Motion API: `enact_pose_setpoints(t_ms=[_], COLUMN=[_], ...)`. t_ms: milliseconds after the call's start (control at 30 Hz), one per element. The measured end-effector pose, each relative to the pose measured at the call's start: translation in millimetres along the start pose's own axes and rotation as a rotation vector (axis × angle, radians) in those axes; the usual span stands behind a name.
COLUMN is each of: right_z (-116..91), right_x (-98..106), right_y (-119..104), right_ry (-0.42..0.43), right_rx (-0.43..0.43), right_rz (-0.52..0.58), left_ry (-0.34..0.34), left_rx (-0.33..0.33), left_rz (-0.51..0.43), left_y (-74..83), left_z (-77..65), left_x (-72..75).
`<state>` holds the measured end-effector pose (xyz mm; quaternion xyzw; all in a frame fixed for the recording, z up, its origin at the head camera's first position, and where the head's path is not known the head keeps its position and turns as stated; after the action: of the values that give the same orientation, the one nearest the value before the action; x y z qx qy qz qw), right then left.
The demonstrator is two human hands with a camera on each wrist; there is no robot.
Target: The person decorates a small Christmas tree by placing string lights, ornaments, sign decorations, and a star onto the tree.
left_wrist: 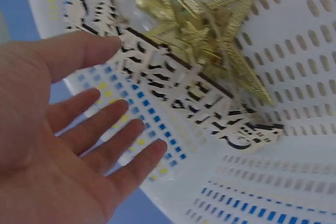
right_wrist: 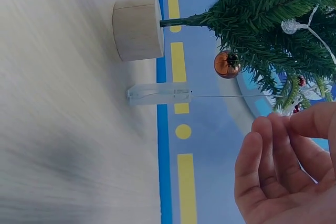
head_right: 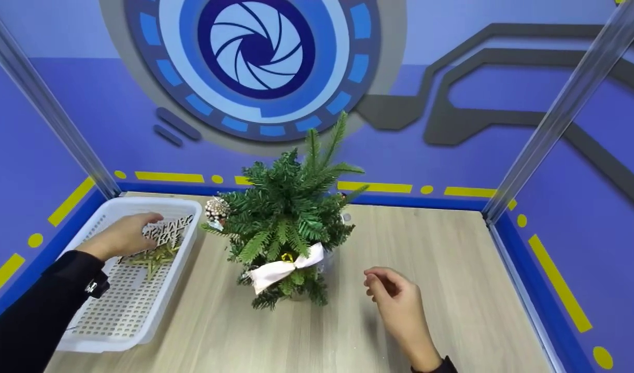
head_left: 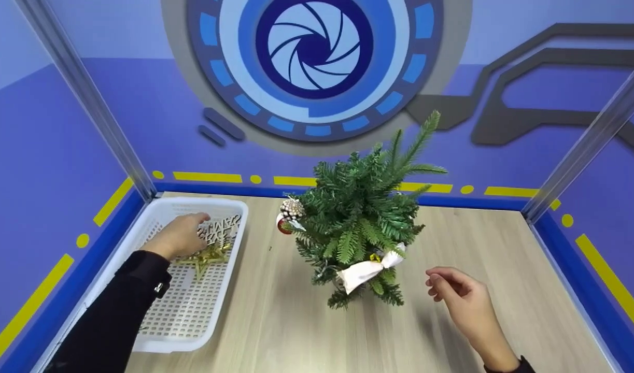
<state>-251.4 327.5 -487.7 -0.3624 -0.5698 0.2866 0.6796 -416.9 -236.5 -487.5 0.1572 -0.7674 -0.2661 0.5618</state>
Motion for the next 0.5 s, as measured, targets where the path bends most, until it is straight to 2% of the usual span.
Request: enact_pose_setpoints(t_ms=[100, 200, 300, 500], right_z=[0, 0, 0, -1], right_x=[-3, -4, -5, -5], right_y=[1, 3, 4, 3], right_ry=[-0.013, -0.018, -0.019, -0.021], right_rx=[-0.009, -0.020, -0.023, -0.017], right_rz=[0.002, 0.004, 0.012, 0.024], left_ry=[-0.027, -0.021, 0.000, 0.016], left_rx=[0.019, 0.009, -0.008, 0.010], left_rz=[-0.001, 0.026, 0.046, 0.081], left_y=[-14.0, -22.8, -26.9, -30.6], left_z=[4.2, 8.1, 11.5, 12.5], left_x=[-10.2, -16.3, -17.7, -14.3])
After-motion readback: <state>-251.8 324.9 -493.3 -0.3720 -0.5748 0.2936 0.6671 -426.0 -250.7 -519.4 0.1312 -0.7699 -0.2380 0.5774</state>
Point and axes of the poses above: each hand's wrist, its own z-axis towards the middle knuckle, its own x-axis out of the back of the hand, y = z × x, the point moved 10 cm from there along z, towards the middle knuckle, and after that the axes turned 14 degrees about -z, right-handed, at the moved point
